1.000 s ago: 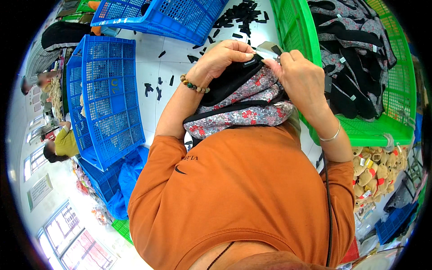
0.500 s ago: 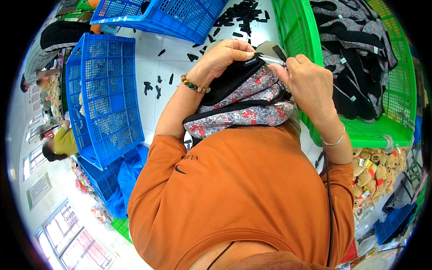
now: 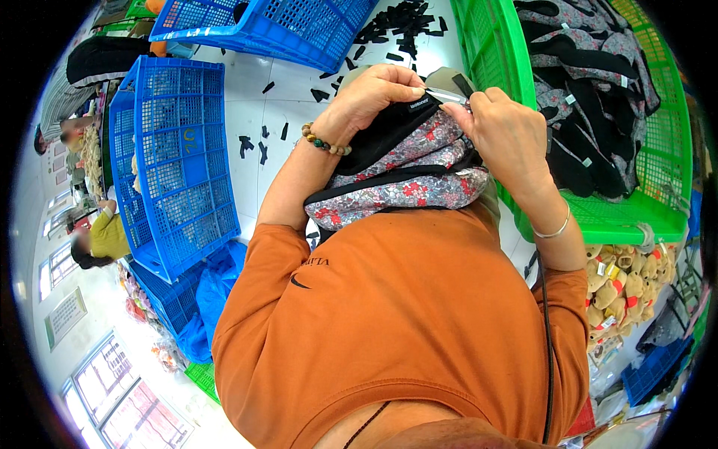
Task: The person sits on the floor and uses scissors to trim excess fabric and tags from the edges of floral-patterned slip-on shoes. They handle the shoes one at a time, cutting along the seams and removing loose threads before placing the finished items into a stack.
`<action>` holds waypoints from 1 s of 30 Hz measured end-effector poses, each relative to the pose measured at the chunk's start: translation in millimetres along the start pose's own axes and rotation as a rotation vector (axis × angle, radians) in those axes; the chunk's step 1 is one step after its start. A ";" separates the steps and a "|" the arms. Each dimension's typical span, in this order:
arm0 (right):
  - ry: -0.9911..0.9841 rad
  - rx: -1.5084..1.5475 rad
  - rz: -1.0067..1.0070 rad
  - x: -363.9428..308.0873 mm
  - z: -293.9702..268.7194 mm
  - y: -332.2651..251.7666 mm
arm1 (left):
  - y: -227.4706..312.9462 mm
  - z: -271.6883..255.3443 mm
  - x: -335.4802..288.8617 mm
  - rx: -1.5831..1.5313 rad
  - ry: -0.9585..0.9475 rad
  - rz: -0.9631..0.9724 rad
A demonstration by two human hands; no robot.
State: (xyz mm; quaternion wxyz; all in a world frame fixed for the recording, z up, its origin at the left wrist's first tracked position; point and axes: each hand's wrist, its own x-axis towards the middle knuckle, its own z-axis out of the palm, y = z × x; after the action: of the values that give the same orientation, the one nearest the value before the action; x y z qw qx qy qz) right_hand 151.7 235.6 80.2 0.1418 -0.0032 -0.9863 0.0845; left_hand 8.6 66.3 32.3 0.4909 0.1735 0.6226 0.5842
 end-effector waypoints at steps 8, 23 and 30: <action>0.074 -0.007 0.042 3.0 4.6 3.7 | 2.4 0.1 -1.9 -0.031 -0.032 -0.002; -0.312 1.163 0.300 17.1 32.6 14.6 | 9.0 2.4 -5.5 0.006 -0.031 -0.055; -0.350 1.220 0.286 17.4 36.4 15.6 | 11.1 6.1 -3.7 -0.007 -0.044 -0.092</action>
State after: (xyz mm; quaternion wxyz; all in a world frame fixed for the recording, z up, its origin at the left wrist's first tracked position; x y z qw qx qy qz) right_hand 124.6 245.5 48.1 -0.0575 -0.0395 -0.7597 0.6466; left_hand 11.3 69.7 44.7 0.5314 0.1556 0.6170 0.5592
